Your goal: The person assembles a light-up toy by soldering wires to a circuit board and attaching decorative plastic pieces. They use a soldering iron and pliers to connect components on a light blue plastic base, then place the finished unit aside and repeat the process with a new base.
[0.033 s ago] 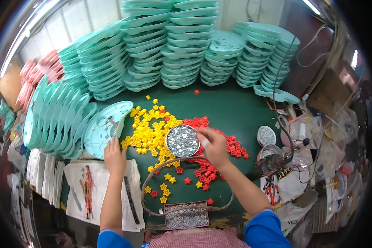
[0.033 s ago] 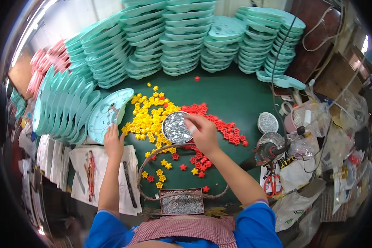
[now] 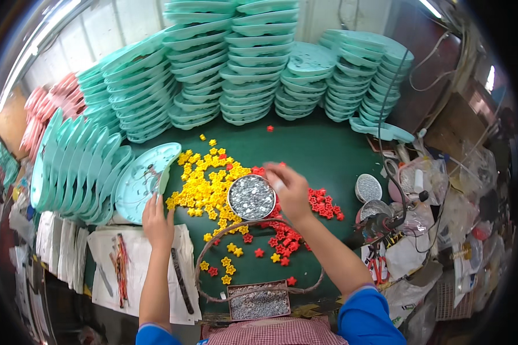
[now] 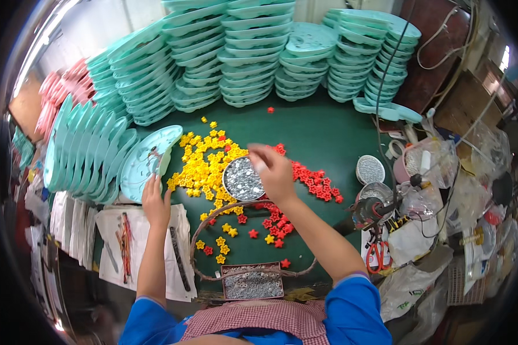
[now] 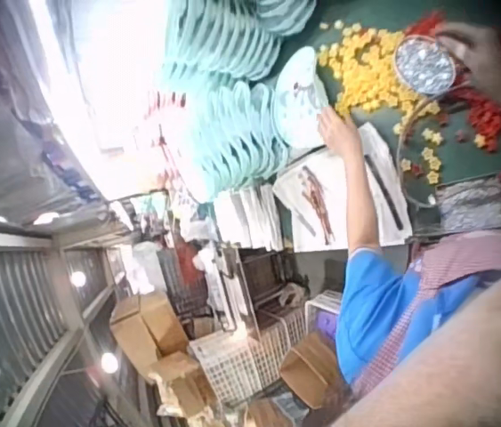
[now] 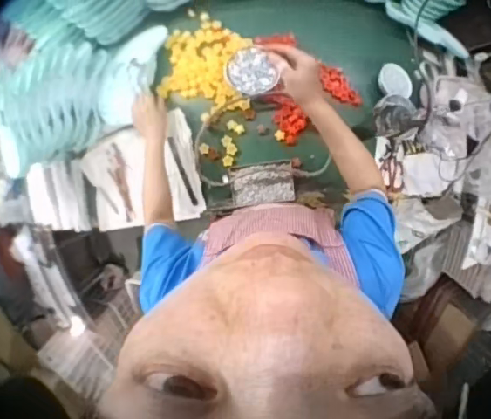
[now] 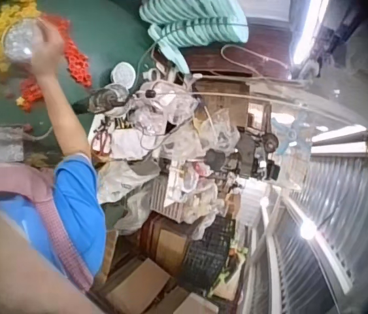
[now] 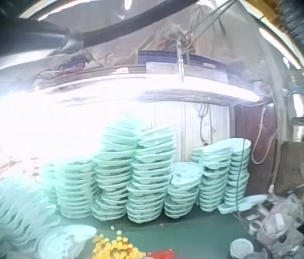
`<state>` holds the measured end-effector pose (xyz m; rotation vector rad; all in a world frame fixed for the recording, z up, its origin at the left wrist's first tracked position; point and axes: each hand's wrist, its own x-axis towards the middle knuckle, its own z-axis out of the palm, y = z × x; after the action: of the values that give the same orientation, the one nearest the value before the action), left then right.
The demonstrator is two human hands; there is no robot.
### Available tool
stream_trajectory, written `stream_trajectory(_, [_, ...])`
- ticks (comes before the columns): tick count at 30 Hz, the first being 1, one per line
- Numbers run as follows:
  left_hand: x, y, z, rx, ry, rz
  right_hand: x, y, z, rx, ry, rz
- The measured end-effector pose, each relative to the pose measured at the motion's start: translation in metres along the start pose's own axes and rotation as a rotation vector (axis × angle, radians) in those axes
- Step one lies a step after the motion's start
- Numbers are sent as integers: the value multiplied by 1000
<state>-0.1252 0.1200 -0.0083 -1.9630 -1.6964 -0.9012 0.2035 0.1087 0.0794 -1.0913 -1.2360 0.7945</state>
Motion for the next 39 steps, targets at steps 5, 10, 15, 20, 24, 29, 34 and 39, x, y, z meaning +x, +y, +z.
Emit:
stream_trajectory(5, [-52, -4, -19, -308, -96, -294, 161, 41, 20, 3, 245, -159])
stream_trajectory(10, [-99, -20, -2, -309, -165, -384, 271, 80, -80, -603, 726, -12])
stream_trajectory(15, [-98, -13, -11, -247, -218, -443, 301, 64, -155, -755, 732, -5])
stream_trajectory(20, [-101, -15, -8, -253, -241, -445, 348, 28, -208, -915, 575, 184])
stream_trajectory(24, [-104, -16, -3, -264, -216, -442, 360, 34, -236, -974, 610, 98])
stream_trajectory(29, [-104, -18, -4, -247, -209, -444, 342, 24, -209, -737, 1082, -137])
stream_trajectory(34, [-101, -14, 1, -255, -222, -440, 371, 37, -228, 36, 1388, -84])
stream_trajectory(39, [-103, -15, -5, -230, -198, -452, 389, 45, -235, 442, 768, 212])
